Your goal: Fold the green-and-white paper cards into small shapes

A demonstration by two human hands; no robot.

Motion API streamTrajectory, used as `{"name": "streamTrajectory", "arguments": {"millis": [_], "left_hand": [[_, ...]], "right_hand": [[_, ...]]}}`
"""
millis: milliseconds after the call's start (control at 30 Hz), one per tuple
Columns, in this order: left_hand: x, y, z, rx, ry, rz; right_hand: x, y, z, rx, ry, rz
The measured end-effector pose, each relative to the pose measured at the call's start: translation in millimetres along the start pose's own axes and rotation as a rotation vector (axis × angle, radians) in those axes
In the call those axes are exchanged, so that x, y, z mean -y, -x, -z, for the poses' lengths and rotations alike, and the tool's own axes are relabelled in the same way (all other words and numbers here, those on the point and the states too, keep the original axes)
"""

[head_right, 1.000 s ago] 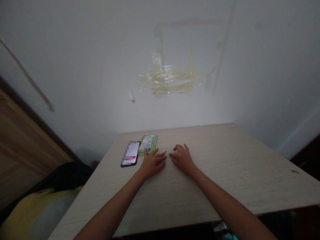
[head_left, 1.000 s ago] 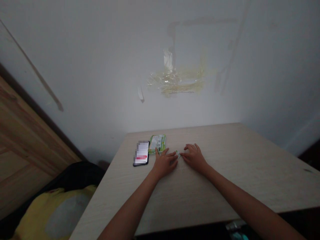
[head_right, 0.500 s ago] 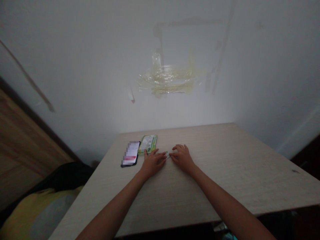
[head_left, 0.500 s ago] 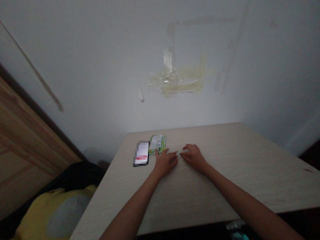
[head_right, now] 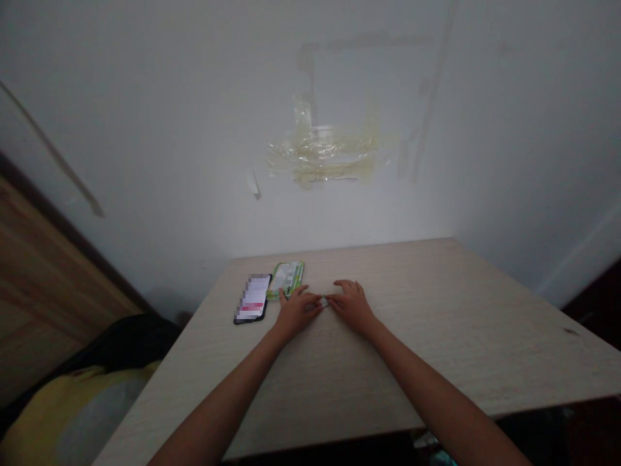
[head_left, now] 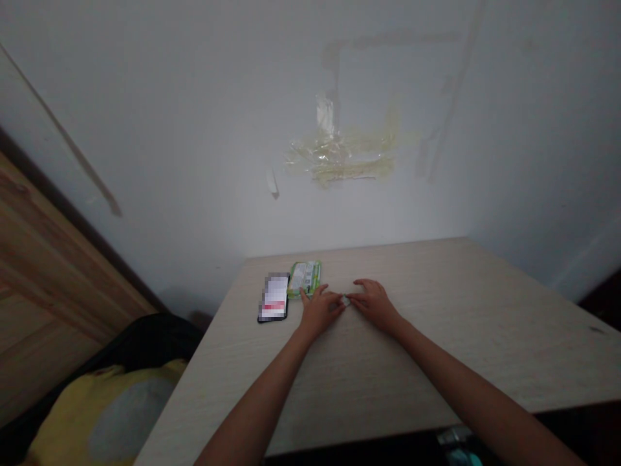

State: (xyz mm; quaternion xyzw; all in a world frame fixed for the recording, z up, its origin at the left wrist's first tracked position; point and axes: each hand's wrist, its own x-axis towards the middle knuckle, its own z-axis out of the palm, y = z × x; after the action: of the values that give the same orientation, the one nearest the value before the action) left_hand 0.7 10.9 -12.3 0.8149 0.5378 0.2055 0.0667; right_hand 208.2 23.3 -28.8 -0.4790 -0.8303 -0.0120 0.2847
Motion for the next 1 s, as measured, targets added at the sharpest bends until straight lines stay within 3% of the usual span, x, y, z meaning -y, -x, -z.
{"name": "streamTrajectory", "arguments": {"millis": [233, 567, 1000], "left_hand": [[-1.8, 1.3, 2.1, -0.001, 0.004, -0.003], [-4.5, 3.9, 2.3, -0.101, -0.108, -0.097], [-10.1, 5.9, 4.9, -0.110, -0.133, -0.090]], "right_hand": [[0.6, -2.5, -0.3, 0.033, 0.031, -0.027], [1.9, -3.2, 5.3, 0.058, 0.027, 0.089], [3.3, 0.3, 12.4, 0.057, 0.033, 0.139]]}}
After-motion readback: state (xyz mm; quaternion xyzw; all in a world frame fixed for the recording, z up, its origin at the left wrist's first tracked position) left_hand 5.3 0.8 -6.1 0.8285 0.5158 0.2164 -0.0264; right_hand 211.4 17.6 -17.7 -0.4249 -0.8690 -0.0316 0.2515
